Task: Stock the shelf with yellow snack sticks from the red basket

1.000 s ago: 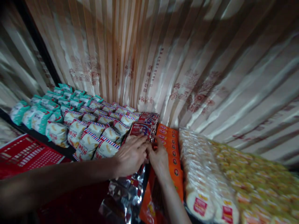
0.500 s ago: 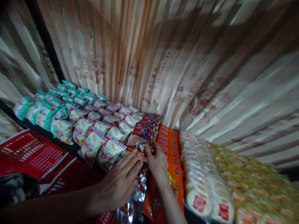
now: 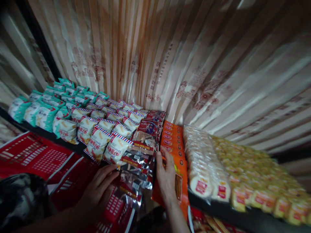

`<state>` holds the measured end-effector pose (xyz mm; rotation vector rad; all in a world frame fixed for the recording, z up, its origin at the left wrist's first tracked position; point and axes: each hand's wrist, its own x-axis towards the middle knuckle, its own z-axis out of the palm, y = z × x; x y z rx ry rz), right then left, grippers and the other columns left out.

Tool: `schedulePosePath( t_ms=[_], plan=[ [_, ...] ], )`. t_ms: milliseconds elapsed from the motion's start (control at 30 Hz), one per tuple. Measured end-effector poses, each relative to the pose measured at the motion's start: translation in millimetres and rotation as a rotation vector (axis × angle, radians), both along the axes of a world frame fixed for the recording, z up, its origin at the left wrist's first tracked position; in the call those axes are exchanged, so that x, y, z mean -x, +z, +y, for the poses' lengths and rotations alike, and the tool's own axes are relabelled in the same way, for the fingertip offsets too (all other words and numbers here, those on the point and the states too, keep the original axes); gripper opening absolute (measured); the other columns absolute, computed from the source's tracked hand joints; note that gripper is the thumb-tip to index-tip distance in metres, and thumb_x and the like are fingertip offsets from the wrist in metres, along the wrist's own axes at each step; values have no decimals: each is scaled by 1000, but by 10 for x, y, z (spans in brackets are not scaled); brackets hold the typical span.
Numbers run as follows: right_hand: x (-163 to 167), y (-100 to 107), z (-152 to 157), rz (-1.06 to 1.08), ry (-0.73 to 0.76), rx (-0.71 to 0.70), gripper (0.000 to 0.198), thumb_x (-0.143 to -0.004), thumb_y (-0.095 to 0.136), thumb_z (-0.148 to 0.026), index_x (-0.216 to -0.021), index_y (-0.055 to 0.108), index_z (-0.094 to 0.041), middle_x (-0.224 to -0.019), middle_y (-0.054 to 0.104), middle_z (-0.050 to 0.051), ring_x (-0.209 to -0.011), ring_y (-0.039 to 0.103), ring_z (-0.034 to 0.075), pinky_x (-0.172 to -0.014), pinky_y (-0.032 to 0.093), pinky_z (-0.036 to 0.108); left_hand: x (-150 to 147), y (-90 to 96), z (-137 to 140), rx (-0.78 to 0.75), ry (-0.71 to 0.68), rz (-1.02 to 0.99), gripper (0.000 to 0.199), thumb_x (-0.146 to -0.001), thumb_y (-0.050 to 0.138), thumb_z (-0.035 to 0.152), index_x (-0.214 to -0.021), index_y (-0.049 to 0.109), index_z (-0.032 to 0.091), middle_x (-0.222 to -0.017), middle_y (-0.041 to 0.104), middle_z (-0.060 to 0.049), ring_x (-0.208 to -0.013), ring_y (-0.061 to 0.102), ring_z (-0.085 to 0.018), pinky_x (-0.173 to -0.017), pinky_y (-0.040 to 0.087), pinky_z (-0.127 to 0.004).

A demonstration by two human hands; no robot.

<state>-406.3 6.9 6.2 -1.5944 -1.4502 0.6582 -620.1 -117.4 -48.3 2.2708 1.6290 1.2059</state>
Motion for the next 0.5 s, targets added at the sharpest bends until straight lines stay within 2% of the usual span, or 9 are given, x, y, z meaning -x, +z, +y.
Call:
schedulePosePath(
  t_ms=[67, 167, 333, 500],
  plan=[
    [24, 5, -143, 16, -55, 51, 63, -76, 45, -61, -123, 55, -20, -130, 54, 8, -122, 46, 24, -105, 34, 39, 18, -78, -111, 59, -2, 23, 41, -90, 38, 20, -130, 44, 19, -132, 49, -11, -121, 46, -23, -98, 45, -37],
    [75, -26, -354, 73, -109, 109, 68, -75, 42, -63, -124, 54, -18, -132, 52, 8, -126, 43, 23, -107, 32, 37, -26, -174, -216, 115, 23, 61, 51, -87, 45, 27, -136, 37, 20, -137, 44, -12, -122, 45, -25, -98, 45, -38],
    [141, -142, -607, 189, -72, 162, 74, -78, 36, -67, -129, 49, -14, -139, 45, 9, -131, 36, 22, -110, 29, 36, -141, -312, -219, 203, -53, -5, 67, -84, 50, 23, -144, 21, 22, -149, 24, -13, -132, 33, -29, -101, 41, -41],
    [167, -236, -645, 220, -30, 183, 78, -80, 33, -69, -133, 46, -14, -142, 40, 10, -134, 32, 21, -111, 25, 36, -199, -440, -143, 276, -159, -150, 66, -89, 45, 24, -146, 11, 25, -153, 10, -10, -137, 23, -27, -108, 32, -43]
  ],
)
